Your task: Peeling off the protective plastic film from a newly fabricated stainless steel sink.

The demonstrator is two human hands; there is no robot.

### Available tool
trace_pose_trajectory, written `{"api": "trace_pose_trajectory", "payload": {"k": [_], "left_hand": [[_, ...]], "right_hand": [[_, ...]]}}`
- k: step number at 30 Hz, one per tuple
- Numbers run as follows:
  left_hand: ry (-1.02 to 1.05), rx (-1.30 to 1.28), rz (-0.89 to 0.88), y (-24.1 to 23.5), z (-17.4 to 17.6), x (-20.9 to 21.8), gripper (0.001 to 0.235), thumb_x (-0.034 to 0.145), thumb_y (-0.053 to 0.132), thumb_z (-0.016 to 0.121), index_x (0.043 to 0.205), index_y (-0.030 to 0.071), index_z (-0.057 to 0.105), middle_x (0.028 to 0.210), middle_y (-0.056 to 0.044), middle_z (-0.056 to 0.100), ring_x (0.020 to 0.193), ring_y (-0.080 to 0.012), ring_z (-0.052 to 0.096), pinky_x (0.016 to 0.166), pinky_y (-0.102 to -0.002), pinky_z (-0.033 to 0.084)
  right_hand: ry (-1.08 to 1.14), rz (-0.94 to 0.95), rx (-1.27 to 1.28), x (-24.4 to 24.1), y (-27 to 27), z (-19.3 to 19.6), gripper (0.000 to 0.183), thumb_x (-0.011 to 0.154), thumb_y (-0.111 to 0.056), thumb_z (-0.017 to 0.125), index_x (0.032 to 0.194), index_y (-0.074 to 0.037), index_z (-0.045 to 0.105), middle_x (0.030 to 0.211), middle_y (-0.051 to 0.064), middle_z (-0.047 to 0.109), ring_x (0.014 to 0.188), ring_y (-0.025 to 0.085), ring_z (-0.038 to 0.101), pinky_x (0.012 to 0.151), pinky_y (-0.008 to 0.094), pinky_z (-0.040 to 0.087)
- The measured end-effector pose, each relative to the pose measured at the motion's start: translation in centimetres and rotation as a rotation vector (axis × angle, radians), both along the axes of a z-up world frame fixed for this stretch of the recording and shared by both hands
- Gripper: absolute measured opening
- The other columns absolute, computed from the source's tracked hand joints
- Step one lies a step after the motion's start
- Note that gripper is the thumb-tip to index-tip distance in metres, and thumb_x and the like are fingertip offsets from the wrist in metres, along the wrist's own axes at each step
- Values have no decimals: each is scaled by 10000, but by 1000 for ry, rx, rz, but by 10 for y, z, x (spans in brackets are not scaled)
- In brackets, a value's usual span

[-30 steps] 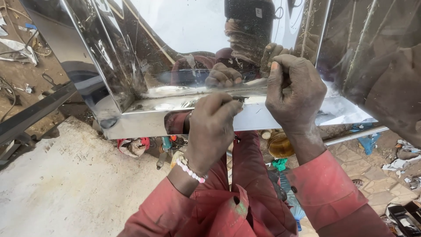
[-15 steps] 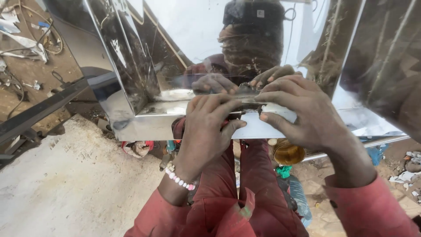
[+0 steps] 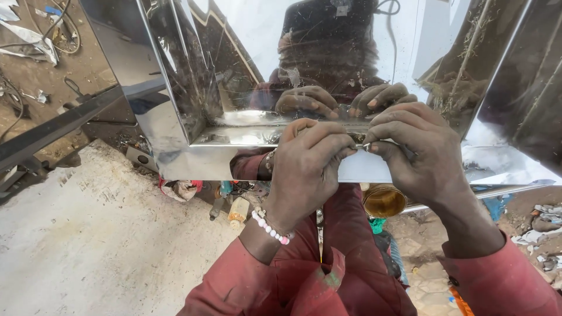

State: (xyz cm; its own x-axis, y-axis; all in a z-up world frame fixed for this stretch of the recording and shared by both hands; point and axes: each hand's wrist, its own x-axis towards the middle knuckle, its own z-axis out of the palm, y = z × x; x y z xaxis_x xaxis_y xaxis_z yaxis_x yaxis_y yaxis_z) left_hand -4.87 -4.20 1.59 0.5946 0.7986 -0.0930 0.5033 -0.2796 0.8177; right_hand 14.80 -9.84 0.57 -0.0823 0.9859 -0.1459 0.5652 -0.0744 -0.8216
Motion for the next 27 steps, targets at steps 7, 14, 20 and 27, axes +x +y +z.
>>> {"api": "trace_pose_trajectory", "payload": {"k": [7,14,20,27], "left_hand": [[-42,140,-81,-30,24,0,201,989,-82,572,1011,64,708,1012,-71,721,1198,-306,701,1050,-453,461],[154,-69,-214,-100,48,-21,251,946,112,729,1177,25,689,1147,-138,706,1240,-345,612,1085,-508,408],[178,-203,-222,-85,53,-30,269,970,180,714,1193,32,706,1087,-124,708,898,-248,655,787,-381,493],[419,-254,34,17,33,18,291,996,318,631,1162,108,745,994,-73,710,943,-226,617,851,-375,490]], "right_hand": [[89,-82,18,-5,-30,21,79,975,-30,660,927,-13,721,973,122,724,1075,349,668,1020,445,504],[-100,-83,-150,-15,-145,30,137,911,-136,681,1028,-94,740,1074,69,754,1095,261,669,1025,409,492],[-704,395,-1295,15,-230,8,771,874,-551,566,1532,-245,306,1696,36,218,1627,303,95,1254,618,220],[-326,-376,-333,42,-133,50,149,1049,-108,683,1015,34,714,869,135,697,761,234,640,648,351,521]]}}
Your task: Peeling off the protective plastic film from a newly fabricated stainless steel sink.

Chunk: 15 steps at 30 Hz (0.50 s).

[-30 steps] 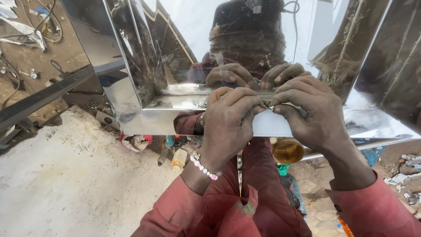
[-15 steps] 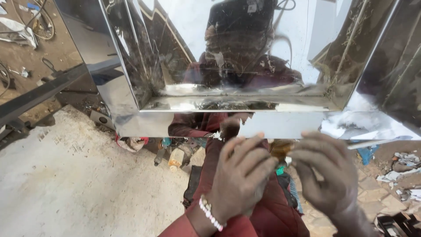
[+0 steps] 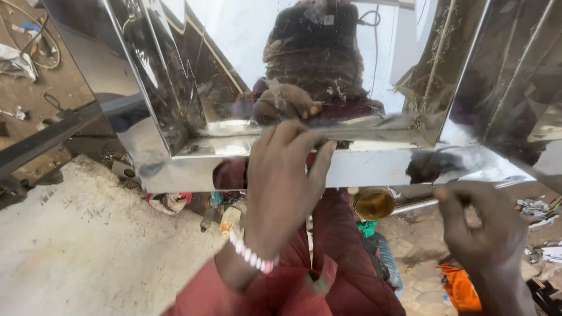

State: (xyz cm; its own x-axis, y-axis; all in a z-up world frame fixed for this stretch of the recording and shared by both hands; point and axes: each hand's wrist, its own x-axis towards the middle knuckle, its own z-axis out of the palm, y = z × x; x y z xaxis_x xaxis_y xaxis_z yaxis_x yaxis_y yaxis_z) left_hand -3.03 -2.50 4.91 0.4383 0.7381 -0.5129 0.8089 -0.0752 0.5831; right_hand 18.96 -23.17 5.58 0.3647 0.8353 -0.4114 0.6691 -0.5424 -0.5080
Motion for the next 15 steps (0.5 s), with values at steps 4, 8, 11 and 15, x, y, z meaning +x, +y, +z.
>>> {"api": "trace_pose_trajectory", "payload": {"k": [4,8,11,15], "left_hand": [[-1,-140,-88,26,-20,22,284,936,338,722,959,78,832,886,-60,742,861,-287,657,744,-434,523],[148,-303,-266,28,-37,38,342,900,270,714,630,115,573,578,-4,559,556,-190,570,457,-354,464],[182,-175,-378,21,-55,46,343,790,111,634,528,139,415,499,1,450,469,-204,483,393,-356,392],[244,-253,-539,33,-45,71,132,831,73,595,847,75,726,752,-87,716,698,-333,702,561,-478,574]], "right_hand": [[-81,106,347,8,28,-42,103,1120,102,746,1021,99,715,984,214,736,890,338,664,826,433,511],[-276,-8,626,-2,32,-80,150,1138,50,670,1003,115,660,876,224,669,729,317,587,674,420,480],[-401,-53,661,-10,42,-88,158,1114,-39,666,987,53,649,809,159,636,678,292,546,629,411,432],[-481,-63,700,-11,47,-89,142,1069,-56,666,952,16,631,783,129,623,656,274,543,607,396,418]]}}
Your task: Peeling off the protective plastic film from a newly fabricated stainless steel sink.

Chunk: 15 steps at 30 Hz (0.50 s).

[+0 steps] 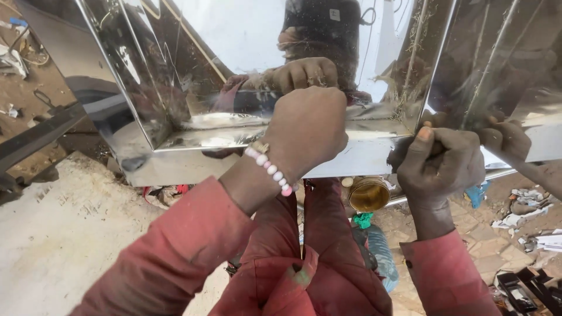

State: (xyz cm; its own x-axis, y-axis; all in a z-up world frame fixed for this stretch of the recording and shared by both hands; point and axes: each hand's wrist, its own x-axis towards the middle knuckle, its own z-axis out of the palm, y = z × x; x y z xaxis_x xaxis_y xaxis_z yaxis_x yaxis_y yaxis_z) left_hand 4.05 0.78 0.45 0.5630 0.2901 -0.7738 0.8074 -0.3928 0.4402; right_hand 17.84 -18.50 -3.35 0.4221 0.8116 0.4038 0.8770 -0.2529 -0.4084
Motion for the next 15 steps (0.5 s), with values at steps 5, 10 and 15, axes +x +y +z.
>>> {"api": "trace_pose_trajectory", "payload": {"k": [5,10,15], "left_hand": [[32,-108,-105,6,-5,13,235,894,60,520,715,118,661,653,5,633,609,-198,635,539,-359,558],[150,-298,-6,10,-14,5,331,914,205,618,631,173,449,605,78,397,539,-69,376,466,-169,353],[91,-316,210,5,-17,-11,475,853,244,641,510,186,317,475,83,276,439,-72,244,407,-247,168]], "right_hand": [[17,-14,-30,-3,3,8,151,1088,-71,652,963,9,627,792,128,605,660,282,546,619,407,422],[38,-13,-42,-4,3,10,135,1070,-24,658,953,16,603,794,126,615,667,300,549,634,426,428],[92,-3,-32,-2,-2,6,161,1095,-55,655,964,28,613,839,144,644,707,293,550,657,414,418]]}}
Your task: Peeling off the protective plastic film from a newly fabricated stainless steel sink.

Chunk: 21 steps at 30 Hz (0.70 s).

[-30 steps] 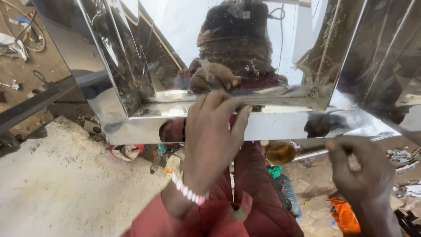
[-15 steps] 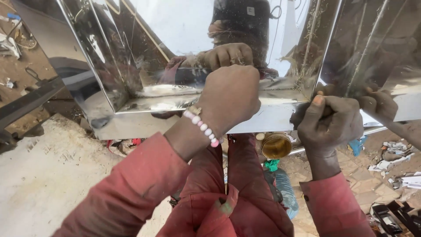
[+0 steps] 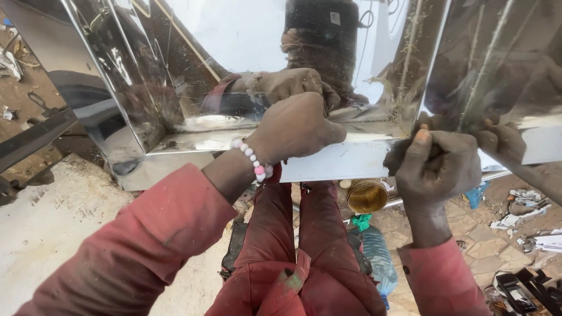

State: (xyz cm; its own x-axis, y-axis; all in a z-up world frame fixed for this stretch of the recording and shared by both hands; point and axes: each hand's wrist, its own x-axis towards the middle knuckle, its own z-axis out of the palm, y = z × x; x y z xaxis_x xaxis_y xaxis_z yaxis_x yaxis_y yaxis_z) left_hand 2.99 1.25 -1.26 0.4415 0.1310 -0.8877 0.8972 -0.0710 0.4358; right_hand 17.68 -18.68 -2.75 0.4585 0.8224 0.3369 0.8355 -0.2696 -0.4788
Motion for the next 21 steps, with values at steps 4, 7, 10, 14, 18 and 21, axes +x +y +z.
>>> {"api": "trace_pose_trajectory", "payload": {"k": [4,7,10,14,18,21], "left_hand": [[48,-40,77,4,11,-7,512,927,350,661,544,168,374,516,61,374,465,-99,370,443,-283,307],[-30,25,192,4,17,-18,441,866,239,638,515,172,379,482,54,412,474,-116,397,463,-348,295],[-37,116,249,10,29,-26,539,1053,332,572,585,70,524,541,-75,596,534,-238,612,562,-423,474],[11,138,126,5,44,-17,486,1044,399,680,642,129,646,557,5,555,548,-133,596,575,-290,557],[-94,392,17,-22,15,-11,229,908,105,571,699,95,661,628,-51,648,590,-273,663,477,-436,545],[-137,440,-85,-22,13,-1,182,769,-6,575,661,108,667,627,-88,656,575,-313,653,483,-440,532]], "right_hand": [[154,-34,-48,-3,-7,6,136,1086,36,681,974,58,608,869,170,599,692,239,459,626,364,361],[226,-78,-138,-3,-15,12,172,1118,68,705,981,54,601,875,149,574,676,207,427,606,341,351],[259,-35,-161,3,-21,6,155,1130,74,668,991,57,602,875,160,604,739,252,539,665,360,454],[163,125,8,4,-6,-12,122,1078,58,659,969,52,604,777,139,573,649,241,492,587,367,430],[31,51,-87,-9,15,4,140,1105,-37,690,978,12,658,773,102,566,624,242,475,586,388,379],[51,116,-37,-9,28,13,137,1086,-1,662,959,45,639,766,128,545,637,262,471,584,390,388]]}}
